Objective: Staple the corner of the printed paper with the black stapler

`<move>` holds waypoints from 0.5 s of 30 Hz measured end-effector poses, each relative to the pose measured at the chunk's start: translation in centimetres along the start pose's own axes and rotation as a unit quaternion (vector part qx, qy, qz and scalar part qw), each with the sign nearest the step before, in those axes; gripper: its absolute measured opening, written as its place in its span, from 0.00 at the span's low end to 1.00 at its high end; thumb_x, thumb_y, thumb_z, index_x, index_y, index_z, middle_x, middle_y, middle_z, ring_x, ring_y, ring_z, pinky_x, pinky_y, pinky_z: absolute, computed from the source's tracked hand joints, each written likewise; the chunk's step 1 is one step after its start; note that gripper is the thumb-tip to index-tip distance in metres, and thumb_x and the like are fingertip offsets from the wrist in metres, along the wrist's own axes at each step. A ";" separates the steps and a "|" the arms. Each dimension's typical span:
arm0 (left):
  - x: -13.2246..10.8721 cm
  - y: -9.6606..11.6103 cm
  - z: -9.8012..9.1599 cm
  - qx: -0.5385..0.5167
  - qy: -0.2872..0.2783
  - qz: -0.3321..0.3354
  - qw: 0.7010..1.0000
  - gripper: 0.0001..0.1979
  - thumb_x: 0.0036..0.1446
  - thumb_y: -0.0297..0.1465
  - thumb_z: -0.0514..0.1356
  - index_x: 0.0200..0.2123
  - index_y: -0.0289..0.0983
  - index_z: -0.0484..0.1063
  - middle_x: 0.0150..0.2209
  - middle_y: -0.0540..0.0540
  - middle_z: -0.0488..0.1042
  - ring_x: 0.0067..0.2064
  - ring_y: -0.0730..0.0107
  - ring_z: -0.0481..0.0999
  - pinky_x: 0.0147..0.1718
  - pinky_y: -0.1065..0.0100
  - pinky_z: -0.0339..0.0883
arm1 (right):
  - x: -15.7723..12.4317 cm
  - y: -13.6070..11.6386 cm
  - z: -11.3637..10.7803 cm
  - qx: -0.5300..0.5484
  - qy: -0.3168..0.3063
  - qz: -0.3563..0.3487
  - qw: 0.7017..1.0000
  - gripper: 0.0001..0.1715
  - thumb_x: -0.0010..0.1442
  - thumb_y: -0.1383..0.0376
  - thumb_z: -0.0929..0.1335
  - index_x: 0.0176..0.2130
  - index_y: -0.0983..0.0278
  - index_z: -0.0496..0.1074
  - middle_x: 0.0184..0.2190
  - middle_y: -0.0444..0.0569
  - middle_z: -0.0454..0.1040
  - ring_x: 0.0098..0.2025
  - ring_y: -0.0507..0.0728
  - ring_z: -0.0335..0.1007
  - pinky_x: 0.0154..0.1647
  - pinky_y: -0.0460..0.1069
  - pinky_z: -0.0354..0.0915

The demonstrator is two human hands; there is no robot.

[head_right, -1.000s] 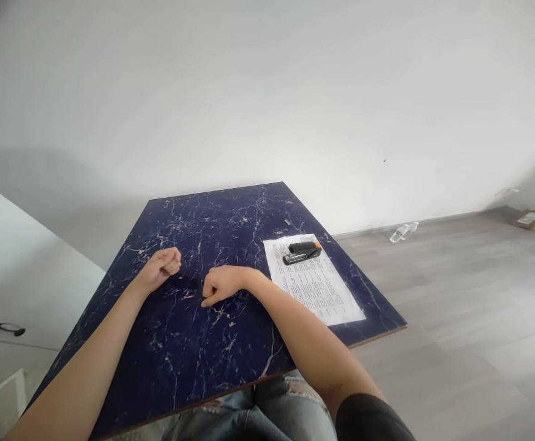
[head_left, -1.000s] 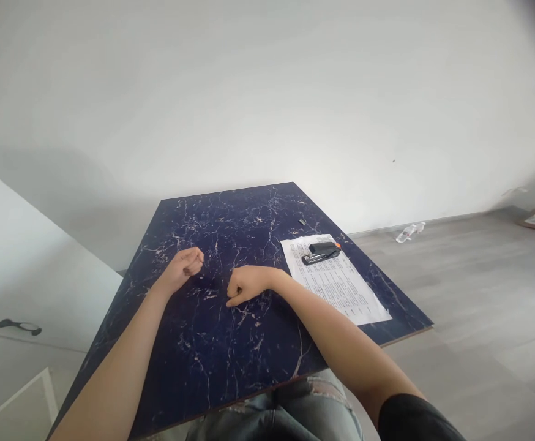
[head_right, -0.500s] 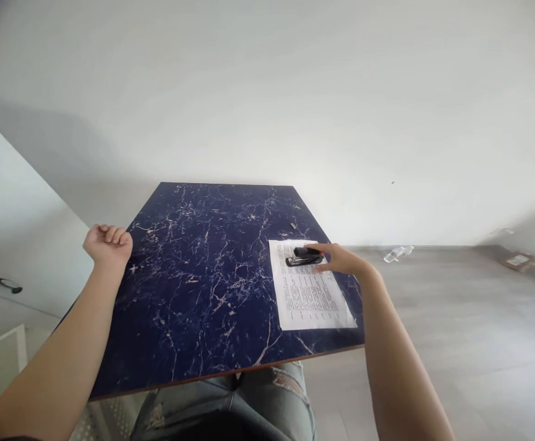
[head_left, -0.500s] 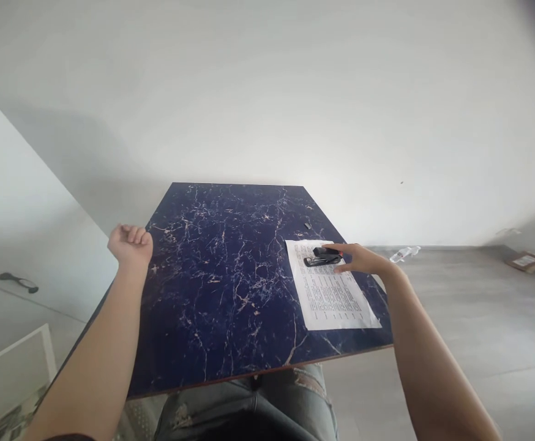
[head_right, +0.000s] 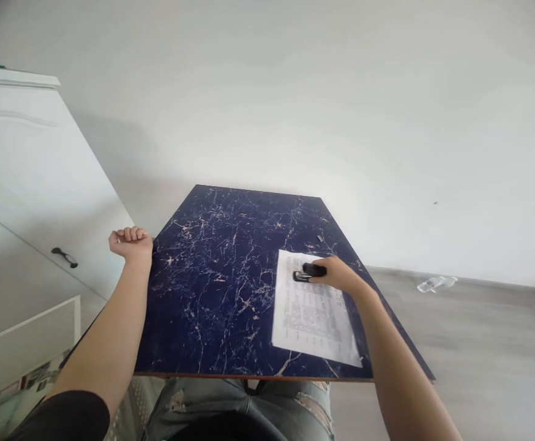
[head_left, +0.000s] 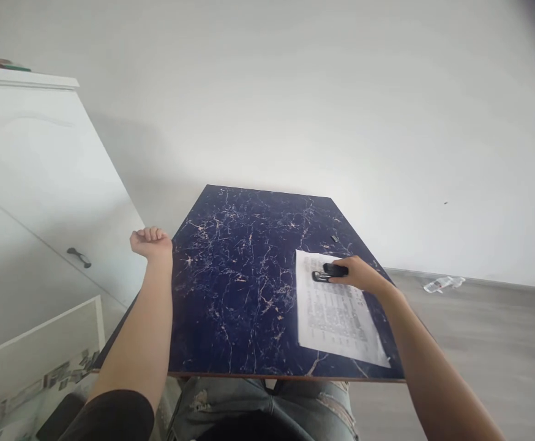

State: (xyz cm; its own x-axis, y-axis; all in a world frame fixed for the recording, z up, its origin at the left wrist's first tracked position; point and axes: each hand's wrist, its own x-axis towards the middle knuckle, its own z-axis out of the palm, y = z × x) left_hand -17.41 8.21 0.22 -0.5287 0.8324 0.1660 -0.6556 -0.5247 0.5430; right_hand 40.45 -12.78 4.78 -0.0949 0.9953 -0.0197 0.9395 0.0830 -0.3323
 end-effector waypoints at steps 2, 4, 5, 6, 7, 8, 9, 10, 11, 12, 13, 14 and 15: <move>-0.3 0.0 0.2 0.020 -0.023 0.013 0.999 0.26 0.66 0.39 0.53 0.23 0.38 0.40 0.17 0.56 0.40 0.19 0.76 0.43 0.19 0.74 0.46 | 1.2 -4.2 1.5 0.020 -0.047 -0.073 0.996 0.14 0.58 0.55 0.72 0.28 0.60 0.72 0.23 0.44 0.74 0.26 0.55 0.65 0.31 0.51 0.57; -0.6 0.1 0.5 0.013 -0.033 0.018 0.999 0.28 0.67 0.40 0.53 0.23 0.38 0.39 0.17 0.56 0.40 0.19 0.76 0.44 0.19 0.74 0.47 | 2.8 -9.0 3.5 0.031 -0.050 -0.120 0.991 0.14 0.58 0.57 0.72 0.27 0.61 0.69 0.24 0.44 0.73 0.27 0.55 0.65 0.31 0.50 0.55; -0.6 0.1 0.7 0.003 -0.037 0.014 0.999 0.28 0.68 0.40 0.53 0.22 0.38 0.38 0.17 0.55 0.40 0.19 0.76 0.44 0.19 0.74 0.48 | 3.8 -11.5 4.5 0.037 -0.048 -0.133 0.989 0.13 0.58 0.58 0.72 0.28 0.61 0.68 0.25 0.44 0.74 0.28 0.55 0.65 0.31 0.50 0.55; -0.6 0.2 0.8 -0.006 -0.040 0.003 0.999 0.28 0.68 0.39 0.52 0.22 0.38 0.37 0.17 0.55 0.40 0.19 0.75 0.43 0.19 0.74 0.47 | 4.8 -13.9 5.5 0.034 -0.040 -0.143 0.988 0.13 0.58 0.58 0.73 0.28 0.61 0.68 0.26 0.45 0.75 0.29 0.55 0.65 0.32 0.50 0.54; -0.5 0.2 0.8 -0.008 -0.046 -0.027 0.999 0.28 0.69 0.38 0.52 0.22 0.38 0.37 0.17 0.55 0.40 0.19 0.75 0.44 0.18 0.74 0.47 | 5.9 -16.2 6.5 0.025 -0.034 -0.154 0.987 0.14 0.57 0.58 0.73 0.28 0.61 0.67 0.27 0.47 0.75 0.30 0.56 0.65 0.31 0.50 0.53; -0.3 0.3 0.9 0.002 -0.055 -0.076 0.996 0.28 0.68 0.37 0.52 0.22 0.39 0.37 0.17 0.56 0.40 0.18 0.75 0.44 0.18 0.73 0.47 | 6.9 -18.3 7.4 0.018 -0.038 -0.165 0.985 0.15 0.57 0.57 0.74 0.29 0.61 0.67 0.28 0.48 0.75 0.31 0.57 0.66 0.31 0.49 0.52; -0.2 0.4 0.9 0.025 -0.063 -0.137 0.988 0.27 0.68 0.35 0.53 0.22 0.39 0.38 0.17 0.56 0.41 0.18 0.76 0.44 0.17 0.73 0.47 | 8.0 -20.1 8.1 0.019 -0.040 -0.176 0.983 0.14 0.58 0.57 0.74 0.30 0.61 0.68 0.29 0.48 0.76 0.32 0.57 0.66 0.30 0.49 0.51; 0.0 0.4 1.0 0.056 -0.071 -0.197 0.976 0.27 0.67 0.33 0.53 0.21 0.40 0.38 0.16 0.56 0.42 0.17 0.76 0.45 0.17 0.73 0.47 | 8.9 -21.7 8.8 0.021 -0.045 -0.188 0.981 0.14 0.58 0.56 0.74 0.32 0.61 0.68 0.30 0.48 0.76 0.33 0.57 0.66 0.30 0.49 0.50; 0.1 0.4 1.0 0.090 -0.078 -0.245 0.962 0.26 0.66 0.31 0.54 0.21 0.40 0.39 0.16 0.57 0.42 0.17 0.76 0.45 0.16 0.72 0.47 | 9.7 -23.1 9.3 0.024 -0.051 -0.200 0.978 0.14 0.59 0.56 0.74 0.33 0.61 0.69 0.32 0.48 0.76 0.33 0.57 0.66 0.30 0.48 0.50; 0.1 0.3 1.0 0.121 -0.086 -0.271 0.951 0.26 0.66 0.29 0.54 0.21 0.40 0.40 0.16 0.57 0.43 0.16 0.76 0.45 0.16 0.72 0.46 | 10.5 -24.2 9.8 0.026 -0.055 -0.210 0.976 0.14 0.59 0.56 0.74 0.34 0.61 0.70 0.32 0.48 0.77 0.34 0.57 0.67 0.30 0.48 0.50; 0.0 0.2 1.1 0.144 -0.093 -0.276 0.946 0.26 0.65 0.28 0.54 0.20 0.40 0.41 0.16 0.57 0.43 0.16 0.77 0.45 0.16 0.73 0.46 | 11.0 -25.0 10.2 0.028 -0.059 -0.217 0.974 0.14 0.59 0.56 0.74 0.35 0.61 0.70 0.33 0.47 0.77 0.35 0.57 0.67 0.31 0.48 0.50; -0.1 0.0 1.2 0.158 -0.100 -0.263 0.947 0.25 0.65 0.28 0.54 0.20 0.40 0.41 0.16 0.57 0.43 0.16 0.77 0.44 0.15 0.73 0.45 | 11.4 -25.6 10.5 0.029 -0.061 -0.222 0.973 0.14 0.59 0.56 0.75 0.36 0.61 0.71 0.34 0.48 0.78 0.35 0.57 0.67 0.31 0.48 0.51; -0.2 -0.3 1.2 0.169 -0.109 -0.244 0.949 0.25 0.64 0.29 0.55 0.20 0.41 0.41 0.16 0.58 0.43 0.16 0.77 0.44 0.15 0.73 0.45 | 11.7 -26.0 10.6 0.029 -0.063 -0.226 0.972 0.15 0.59 0.54 0.75 0.38 0.61 0.73 0.35 0.48 0.79 0.36 0.58 0.68 0.31 0.48 0.51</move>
State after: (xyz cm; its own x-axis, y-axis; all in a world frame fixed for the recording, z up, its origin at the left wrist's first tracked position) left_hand -16.48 8.41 1.07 -0.0581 0.9979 -0.0274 -0.5639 -0.0102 0.8258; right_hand 11.45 -3.81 3.16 -0.5359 0.8439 0.0264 0.7732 0.5031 -0.3862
